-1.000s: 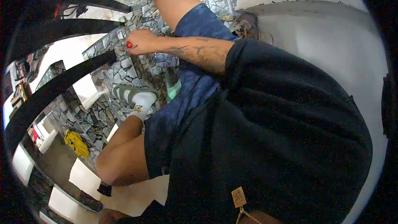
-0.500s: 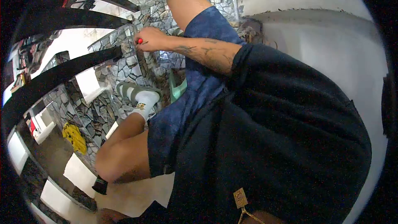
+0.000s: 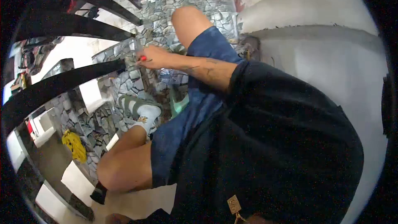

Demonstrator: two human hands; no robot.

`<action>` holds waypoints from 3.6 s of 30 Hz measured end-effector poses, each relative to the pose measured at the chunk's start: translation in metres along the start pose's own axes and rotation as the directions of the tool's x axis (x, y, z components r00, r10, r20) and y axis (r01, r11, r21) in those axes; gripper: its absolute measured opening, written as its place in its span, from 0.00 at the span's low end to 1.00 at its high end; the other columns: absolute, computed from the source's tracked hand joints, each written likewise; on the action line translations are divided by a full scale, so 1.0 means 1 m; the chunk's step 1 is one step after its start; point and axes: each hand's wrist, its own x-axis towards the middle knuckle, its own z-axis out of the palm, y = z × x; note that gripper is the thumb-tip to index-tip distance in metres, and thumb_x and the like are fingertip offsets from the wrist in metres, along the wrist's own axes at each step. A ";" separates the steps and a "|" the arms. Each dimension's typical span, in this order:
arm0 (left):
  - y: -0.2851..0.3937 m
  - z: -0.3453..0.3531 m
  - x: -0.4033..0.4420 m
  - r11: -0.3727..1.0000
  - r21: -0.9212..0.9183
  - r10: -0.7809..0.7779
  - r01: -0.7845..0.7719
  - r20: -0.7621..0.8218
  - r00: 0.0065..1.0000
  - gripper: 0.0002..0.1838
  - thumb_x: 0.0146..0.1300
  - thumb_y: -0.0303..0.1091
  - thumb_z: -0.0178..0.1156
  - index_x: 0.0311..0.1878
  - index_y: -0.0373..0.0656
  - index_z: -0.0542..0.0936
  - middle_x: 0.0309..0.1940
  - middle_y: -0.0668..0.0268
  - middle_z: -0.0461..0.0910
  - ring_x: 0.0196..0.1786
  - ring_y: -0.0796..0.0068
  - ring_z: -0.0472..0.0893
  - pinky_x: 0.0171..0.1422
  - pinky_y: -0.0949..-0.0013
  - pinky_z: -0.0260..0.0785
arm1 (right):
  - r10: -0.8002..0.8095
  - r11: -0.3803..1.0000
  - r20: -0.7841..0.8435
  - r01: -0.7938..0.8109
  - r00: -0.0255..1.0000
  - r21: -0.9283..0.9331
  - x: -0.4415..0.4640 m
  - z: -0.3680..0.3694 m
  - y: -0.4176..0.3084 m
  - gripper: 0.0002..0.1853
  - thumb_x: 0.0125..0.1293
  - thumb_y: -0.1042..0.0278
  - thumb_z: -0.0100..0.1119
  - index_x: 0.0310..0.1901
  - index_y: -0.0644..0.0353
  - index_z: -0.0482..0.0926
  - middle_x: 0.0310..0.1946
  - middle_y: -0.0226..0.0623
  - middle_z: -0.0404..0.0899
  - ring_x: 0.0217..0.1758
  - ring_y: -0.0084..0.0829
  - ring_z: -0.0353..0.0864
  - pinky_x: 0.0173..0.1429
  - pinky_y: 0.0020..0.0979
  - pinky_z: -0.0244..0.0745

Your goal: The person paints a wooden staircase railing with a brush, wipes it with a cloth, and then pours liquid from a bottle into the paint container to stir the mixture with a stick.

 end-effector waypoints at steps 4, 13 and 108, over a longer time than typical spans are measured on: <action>0.029 -0.012 0.009 0.999 -0.024 0.046 -0.047 -0.034 0.998 0.25 0.60 0.42 0.61 0.51 0.30 0.71 0.40 0.55 0.76 0.37 0.69 0.76 0.39 0.70 0.72 | -0.042 0.996 -0.103 0.050 0.994 0.077 0.002 0.005 0.008 0.22 0.57 0.45 0.61 0.29 0.62 0.77 0.25 0.48 0.77 0.30 0.47 0.79 0.35 0.43 0.71; 0.114 0.004 0.021 0.994 -0.105 -0.001 -0.006 -0.065 0.998 0.22 0.61 0.40 0.60 0.49 0.31 0.72 0.34 0.58 0.77 0.32 0.72 0.77 0.35 0.73 0.73 | 0.051 0.971 -0.065 -0.034 0.997 0.235 0.017 -0.030 0.009 0.16 0.59 0.55 0.62 0.36 0.62 0.80 0.25 0.43 0.79 0.28 0.36 0.79 0.34 0.35 0.71; 0.193 0.129 0.115 0.978 -0.205 0.198 -0.044 0.830 0.521 0.19 0.56 0.42 0.62 0.45 0.39 0.72 0.32 0.49 0.81 0.37 0.45 0.81 0.42 0.50 0.72 | -0.459 0.446 -0.616 0.766 0.640 0.463 0.138 -0.226 -0.293 0.11 0.59 0.70 0.63 0.41 0.67 0.79 0.35 0.40 0.80 0.32 0.28 0.82 0.40 0.28 0.79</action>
